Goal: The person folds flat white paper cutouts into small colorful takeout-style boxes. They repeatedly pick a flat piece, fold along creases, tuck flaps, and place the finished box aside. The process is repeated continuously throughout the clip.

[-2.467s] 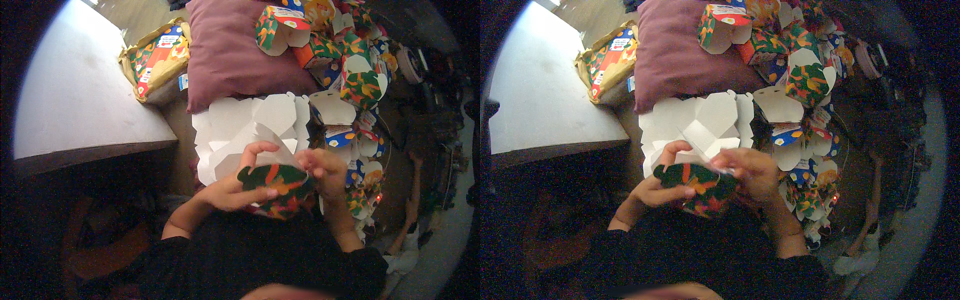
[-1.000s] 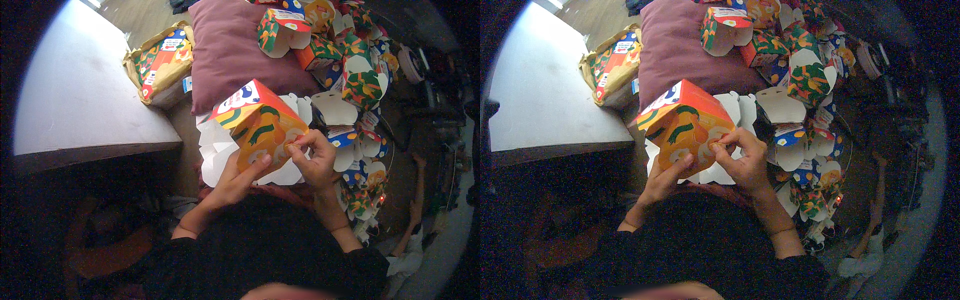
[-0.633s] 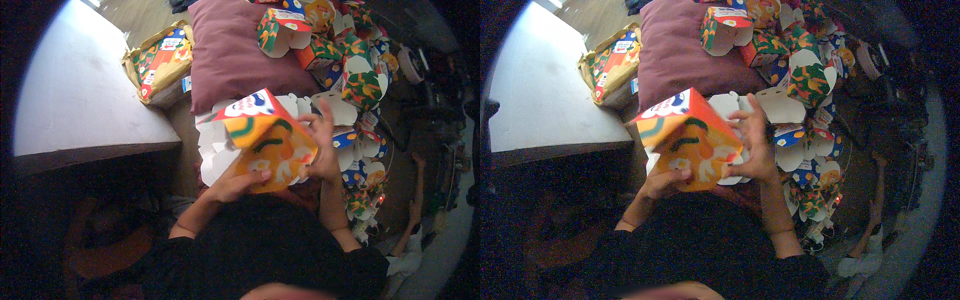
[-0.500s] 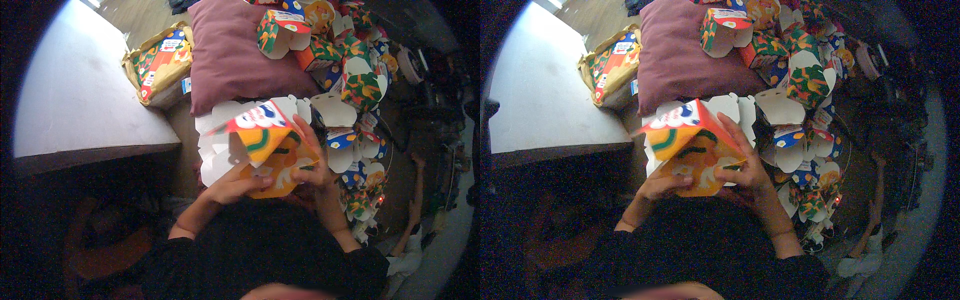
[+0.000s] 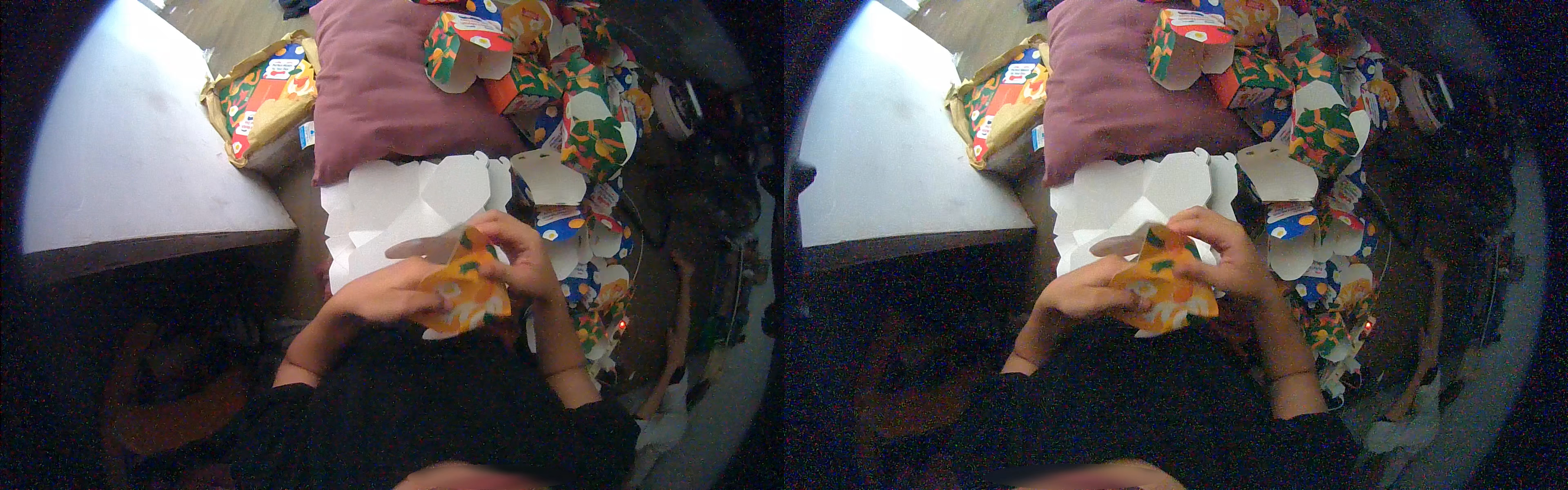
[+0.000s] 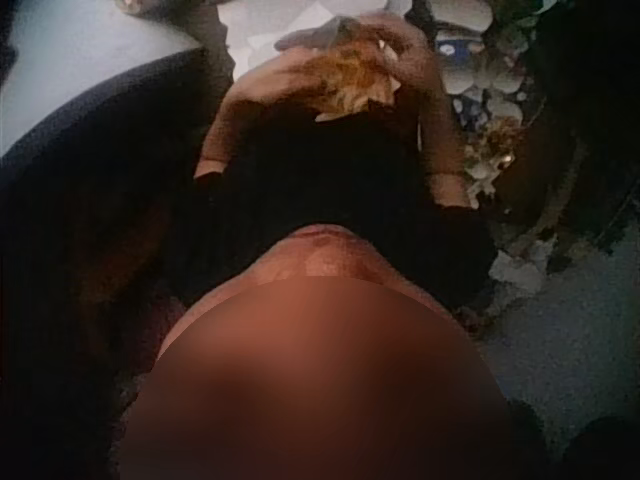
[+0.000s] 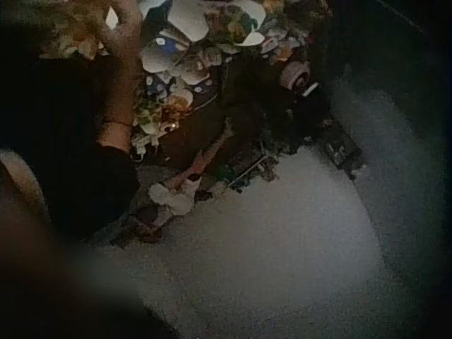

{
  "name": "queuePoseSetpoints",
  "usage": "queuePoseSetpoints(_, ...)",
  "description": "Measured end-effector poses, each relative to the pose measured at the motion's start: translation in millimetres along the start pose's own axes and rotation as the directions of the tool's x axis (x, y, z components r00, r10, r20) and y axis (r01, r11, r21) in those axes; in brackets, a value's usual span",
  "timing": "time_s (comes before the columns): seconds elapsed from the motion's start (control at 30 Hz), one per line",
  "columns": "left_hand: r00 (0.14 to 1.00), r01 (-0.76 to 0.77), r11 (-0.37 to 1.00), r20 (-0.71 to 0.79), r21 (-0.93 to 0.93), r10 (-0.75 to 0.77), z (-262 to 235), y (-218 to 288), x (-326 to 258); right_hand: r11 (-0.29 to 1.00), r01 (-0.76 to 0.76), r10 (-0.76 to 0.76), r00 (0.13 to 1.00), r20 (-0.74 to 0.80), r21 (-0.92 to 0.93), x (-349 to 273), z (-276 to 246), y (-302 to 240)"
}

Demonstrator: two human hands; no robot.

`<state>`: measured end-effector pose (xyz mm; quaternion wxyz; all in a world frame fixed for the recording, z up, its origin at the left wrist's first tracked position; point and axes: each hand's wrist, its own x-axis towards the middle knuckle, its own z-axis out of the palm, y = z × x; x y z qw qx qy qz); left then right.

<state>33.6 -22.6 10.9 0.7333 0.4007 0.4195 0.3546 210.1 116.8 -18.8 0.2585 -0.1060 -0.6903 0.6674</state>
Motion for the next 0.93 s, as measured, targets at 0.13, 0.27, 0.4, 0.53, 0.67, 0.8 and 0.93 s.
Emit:
queuePoseSetpoints(0.13, 0.976, 0.179, 0.971, -0.093, -0.158, -0.195, -6, -5, 6, 0.975, -0.217, 0.212, 0.971, -0.112, -0.037, -6, 1, 5)
queuePoseSetpoints(0.27, 0.98, -0.153, 0.726, -0.2, -0.67, 0.021, 9, -7, 7, 0.946, -0.009, -0.13, 0.906, -0.404, -0.325, -9, 5, 3)
queuePoseSetpoints(0.4, 0.918, -0.086, 0.922, -0.389, -0.378, -0.074, 18, 2, 6, 0.872, 0.108, -0.297, 0.892, -0.341, -0.478, 1, 6, -9)
queuePoseSetpoints(0.53, 0.889, -0.095, 0.861, -0.432, -0.5, -0.152, 15, 13, 3, 0.809, 0.26, -0.313, 0.95, -0.013, -0.528, 10, -3, -29)
queuePoseSetpoints(0.67, 0.913, -0.105, 0.843, -0.387, -0.528, -0.129, 18, 16, 3, 0.764, 0.285, -0.252, 0.958, 0.139, -0.579, 10, -12, -45)
queuePoseSetpoints(0.8, 0.931, -0.118, 0.84, -0.352, -0.53, -0.092, 25, 19, 4, 0.783, 0.299, -0.313, 0.947, 0.071, -0.546, 12, -19, -48)
queuePoseSetpoints(0.93, 0.931, -0.091, 0.851, -0.348, -0.517, -0.111, 23, 23, 4, 0.836, 0.254, -0.266, 0.963, 0.046, -0.486, 10, -21, -40)
